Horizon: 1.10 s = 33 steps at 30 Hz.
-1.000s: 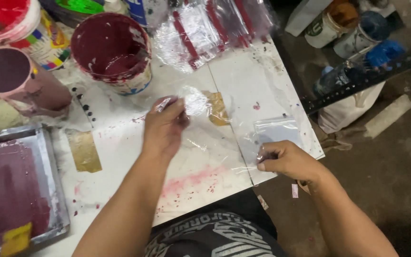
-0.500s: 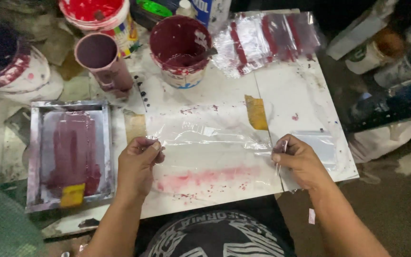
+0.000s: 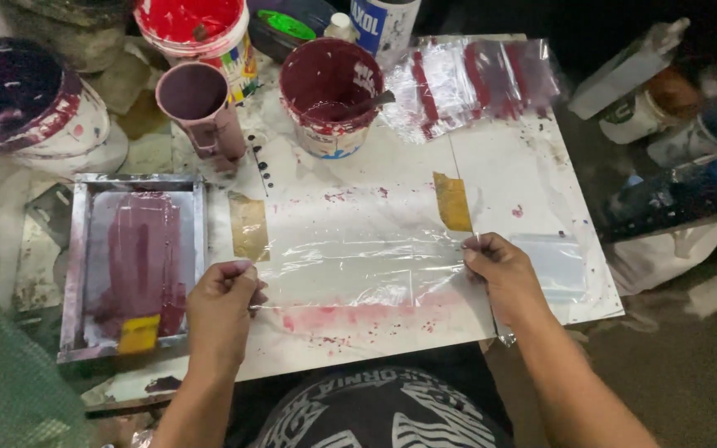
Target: The person spreads red ink evenly across a screen printing frame using a yellow squeegee. They then place a clear plastic sheet over the inked area and smooth it down with their hands. Finally, they stir a container of red ink with a stick.
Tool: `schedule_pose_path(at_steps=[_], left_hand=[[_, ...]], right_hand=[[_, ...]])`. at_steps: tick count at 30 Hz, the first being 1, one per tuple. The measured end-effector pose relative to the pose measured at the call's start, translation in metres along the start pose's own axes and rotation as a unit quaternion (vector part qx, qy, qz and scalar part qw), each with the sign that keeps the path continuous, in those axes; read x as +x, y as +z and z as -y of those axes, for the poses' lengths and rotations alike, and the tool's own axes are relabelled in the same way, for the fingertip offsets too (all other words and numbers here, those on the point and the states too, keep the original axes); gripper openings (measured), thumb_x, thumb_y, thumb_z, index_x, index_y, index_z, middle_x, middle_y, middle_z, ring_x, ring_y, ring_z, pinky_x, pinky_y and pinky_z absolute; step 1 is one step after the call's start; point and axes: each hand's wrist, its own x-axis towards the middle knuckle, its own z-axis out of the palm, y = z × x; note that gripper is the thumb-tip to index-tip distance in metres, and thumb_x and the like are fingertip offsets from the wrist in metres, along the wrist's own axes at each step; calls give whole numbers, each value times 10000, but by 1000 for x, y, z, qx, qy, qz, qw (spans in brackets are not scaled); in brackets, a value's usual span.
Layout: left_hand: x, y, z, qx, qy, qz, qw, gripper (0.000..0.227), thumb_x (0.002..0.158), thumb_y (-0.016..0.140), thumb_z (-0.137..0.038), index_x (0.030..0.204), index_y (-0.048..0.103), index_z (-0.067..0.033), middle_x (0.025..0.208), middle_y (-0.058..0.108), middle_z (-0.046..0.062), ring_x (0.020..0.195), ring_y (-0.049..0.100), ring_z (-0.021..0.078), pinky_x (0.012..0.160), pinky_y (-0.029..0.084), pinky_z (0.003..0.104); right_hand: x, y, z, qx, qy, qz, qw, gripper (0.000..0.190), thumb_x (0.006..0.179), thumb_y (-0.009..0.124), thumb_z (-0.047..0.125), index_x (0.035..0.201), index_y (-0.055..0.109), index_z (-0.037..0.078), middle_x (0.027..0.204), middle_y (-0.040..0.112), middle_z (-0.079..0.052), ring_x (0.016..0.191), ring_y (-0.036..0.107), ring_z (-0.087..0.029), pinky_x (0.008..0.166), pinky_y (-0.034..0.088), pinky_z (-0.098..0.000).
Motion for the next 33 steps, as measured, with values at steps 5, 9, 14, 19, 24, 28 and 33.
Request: schedule_pose_path(at_steps=[5,9,14,19,24,28,33], left_hand=[[-7,8,-14,76,-60,-19,995,85,994,634,-137,1039,689,-92,880,728,98,745,633,184,678,494,307],[-3,9,-11,97,-54,-20,994,87,962,642,-151,1018,691,-106,870,749,77,735,650,167,664,474,302],[-8,12,-26,120,-82,-23,989,138,974,632,-152,1094,689,-115,930,714,67,799,633,183,738,493,317],[-2,6,-9,104,6,-23,994,193,935,656,-40,1110,696,31,812,684,167,658,642,222,617,515,339],[0,4,3,148,-5,-17,989,289,900,682,-91,1173,708,0,873,725,158,723,694,237,714,548,378],[7,2,18,181,-2,-22,983,310,893,687,-155,1187,726,-65,917,761,147,832,726,299,791,551,421],[-5,5,16,298,35,-18,954,345,952,633,-163,1285,669,-80,1018,780,179,994,709,412,881,539,496]], right_hand=[[-13,14,33,-44,35,-29,998,97,981,640,89,892,651,52,705,563,-64,639,501,-168,616,453,-285],[-3,12,25,-5,28,-28,999,120,971,600,-17,1063,669,20,820,597,-94,701,577,-180,663,491,-277],[-1,19,30,8,31,-51,998,194,935,626,-8,1089,531,65,840,601,-97,673,638,-219,598,487,-308],[2,21,21,-54,-37,-49,997,157,918,653,-19,1041,557,2,884,654,-174,732,662,-223,588,480,-288],[-2,23,24,-88,-50,-59,993,262,930,647,-4,1190,618,-14,925,611,-134,805,589,-200,644,491,-326],[-5,22,22,-127,-40,-67,989,185,922,678,24,1075,579,-8,958,667,-188,755,644,-222,580,494,-307],[-4,21,10,-175,-64,-81,979,133,976,639,24,1097,674,67,1006,711,-137,787,697,-203,609,540,-293]])
